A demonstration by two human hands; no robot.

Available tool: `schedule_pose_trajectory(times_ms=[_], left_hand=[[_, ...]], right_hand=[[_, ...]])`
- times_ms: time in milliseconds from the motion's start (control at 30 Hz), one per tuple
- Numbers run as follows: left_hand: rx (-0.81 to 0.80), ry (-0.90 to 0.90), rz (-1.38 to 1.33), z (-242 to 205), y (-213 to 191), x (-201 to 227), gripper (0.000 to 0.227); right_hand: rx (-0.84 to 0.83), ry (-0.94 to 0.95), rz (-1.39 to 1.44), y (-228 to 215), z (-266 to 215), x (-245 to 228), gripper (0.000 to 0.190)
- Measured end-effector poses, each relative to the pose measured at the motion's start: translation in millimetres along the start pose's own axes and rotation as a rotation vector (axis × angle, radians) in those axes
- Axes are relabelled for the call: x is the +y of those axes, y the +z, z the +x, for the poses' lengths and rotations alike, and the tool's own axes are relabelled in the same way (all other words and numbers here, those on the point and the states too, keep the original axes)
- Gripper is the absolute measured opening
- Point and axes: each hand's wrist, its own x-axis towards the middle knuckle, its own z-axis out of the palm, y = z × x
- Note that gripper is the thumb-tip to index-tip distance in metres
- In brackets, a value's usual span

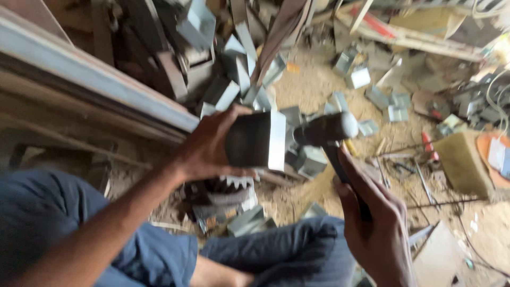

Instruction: The person assembles a small metal box by positioning metal sheets over a gear-shaped jig and using a hammer to shape and secure the edges.

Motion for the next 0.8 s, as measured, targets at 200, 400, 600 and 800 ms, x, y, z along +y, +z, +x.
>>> schedule_pose_trajectory(times_ms=[200, 400, 600, 800], left_hand=[[0.299, 0.007, -0.259, -18, 13, -5, 0.107], [0.411, -0.056, -0.520, -33, 35, -2, 0.102], [0.431, -0.022, -0.544, -36, 43, -11, 0.094], [0.432, -0.024, -0.655, -37, 43, -9, 0.092]], right_hand=[[-0.024, 0.193, -0.056, 1, 11, -8, 0.052], [-0.006, 0.179, -0.087, 17, 33, -33, 0.051], [0.042, 0.004, -0.085, 31, 48, -61, 0.045], [-0.112, 0.043, -0.074, 54, 55, -73, 0.047]])
